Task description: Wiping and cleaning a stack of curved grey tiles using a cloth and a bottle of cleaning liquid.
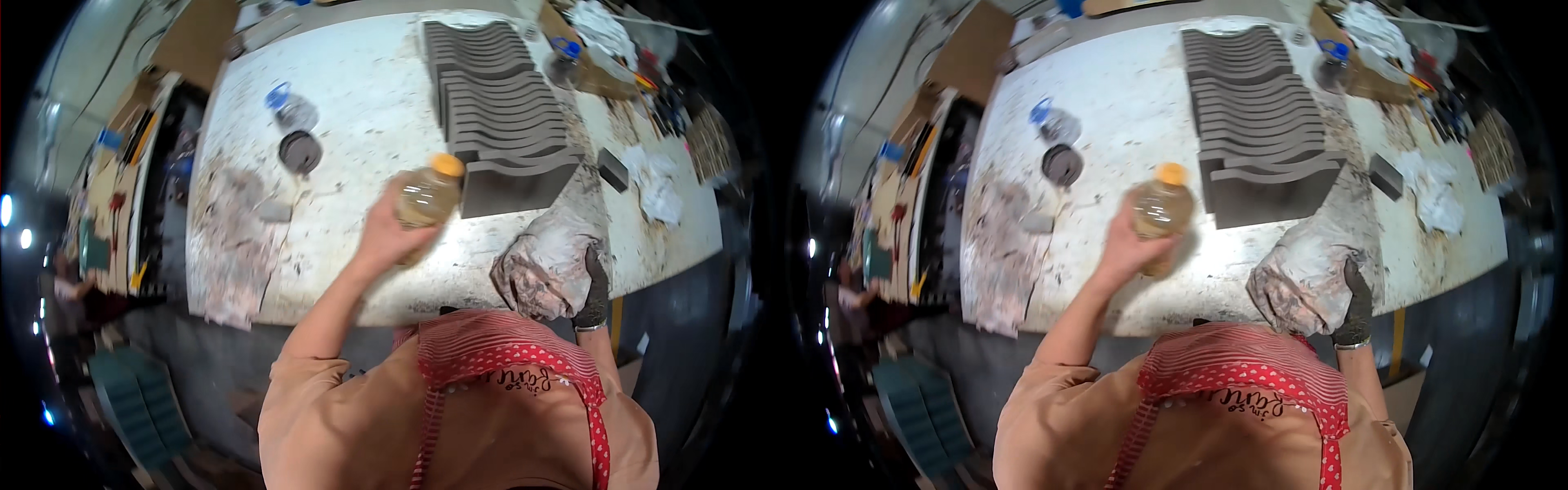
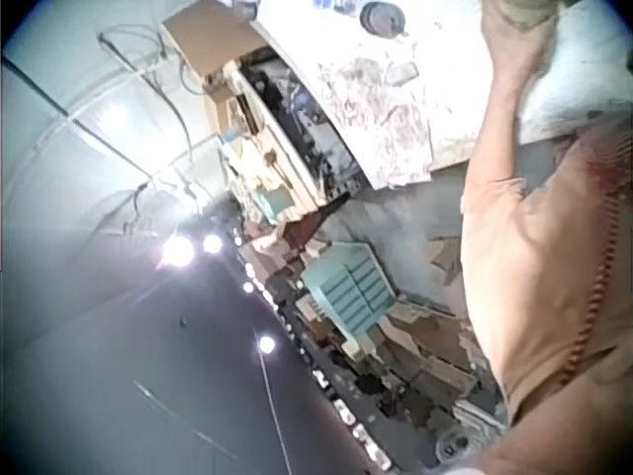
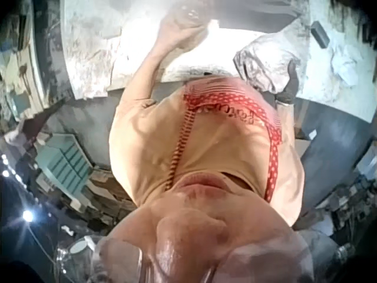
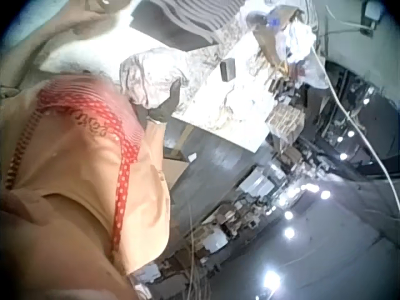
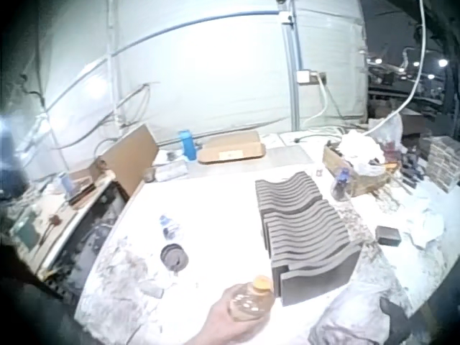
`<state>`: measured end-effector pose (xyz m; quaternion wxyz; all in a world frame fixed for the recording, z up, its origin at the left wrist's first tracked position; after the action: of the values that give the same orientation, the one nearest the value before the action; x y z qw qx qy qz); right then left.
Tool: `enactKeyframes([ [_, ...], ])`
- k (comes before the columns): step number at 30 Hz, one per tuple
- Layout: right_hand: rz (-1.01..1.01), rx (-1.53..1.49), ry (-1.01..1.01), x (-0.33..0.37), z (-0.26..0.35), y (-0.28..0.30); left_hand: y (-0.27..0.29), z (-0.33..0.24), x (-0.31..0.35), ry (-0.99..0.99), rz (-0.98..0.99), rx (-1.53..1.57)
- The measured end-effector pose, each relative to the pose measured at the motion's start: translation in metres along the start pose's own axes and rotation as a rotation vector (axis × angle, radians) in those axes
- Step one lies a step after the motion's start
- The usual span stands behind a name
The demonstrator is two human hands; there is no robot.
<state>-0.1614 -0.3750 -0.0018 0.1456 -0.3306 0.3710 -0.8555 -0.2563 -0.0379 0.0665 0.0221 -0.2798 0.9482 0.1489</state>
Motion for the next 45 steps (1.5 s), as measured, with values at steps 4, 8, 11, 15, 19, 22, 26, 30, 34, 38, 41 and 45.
enactKeyframes([
  [4,-0.073,0.068,-0.006,-0.015,0.010,-0.015,-0.062,-0.031,0.041,-0.067,0.192,-0.258],
  [8,0.200,0.422,0.078,-0.009,0.014,-0.043,-0.127,-0.046,0.053,-0.247,0.285,-0.553],
  [11,0.125,0.382,0.082,-0.011,0.030,-0.021,-0.152,-0.058,0.054,-0.330,0.267,-0.665],
  [15,0.339,0.187,0.224,-0.003,0.071,-0.009,-0.166,-0.086,0.045,-0.430,0.240,-0.844],
  [19,0.241,0.016,-0.088,-0.004,0.058,0.013,-0.199,-0.109,0.041,-0.552,0.311,-1.003],
  [22,0.202,0.057,-0.069,-0.002,0.052,0.023,-0.229,-0.121,0.047,-0.643,0.360,-1.056],
  [26,0.148,-0.007,0.020,-0.010,0.068,0.041,-0.251,-0.129,0.054,-0.700,0.386,-1.089],
  [30,0.132,0.064,0.060,-0.017,0.099,0.064,-0.254,-0.132,0.052,-0.687,0.399,-1.120],
  [34,0.316,-0.164,-0.115,-0.011,0.106,0.069,-0.254,-0.131,0.044,-0.649,0.391,-1.181],
  [38,0.237,-0.074,0.034,-0.014,0.119,0.090,-0.261,-0.133,0.045,-0.655,0.394,-1.157],
  [41,-0.011,0.000,-0.104,-0.020,0.110,0.115,-0.270,-0.136,0.051,-0.664,0.427,-1.143],
  [45,0.363,-0.131,-0.122,-0.010,0.119,0.089,-0.282,-0.146,0.058,-0.662,0.466,-1.107],
])
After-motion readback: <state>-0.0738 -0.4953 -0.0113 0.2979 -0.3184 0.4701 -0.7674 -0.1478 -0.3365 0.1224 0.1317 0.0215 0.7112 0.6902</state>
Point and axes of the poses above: each hand's wrist, its own x-axis away from the middle knuckle, its own y-axis out of the back of the hand, z = x × y, the point moved 8 cm from there along -x, towards the middle knuckle, and after that the axes turned 9 degrees about -z, right-handed, at the moved point
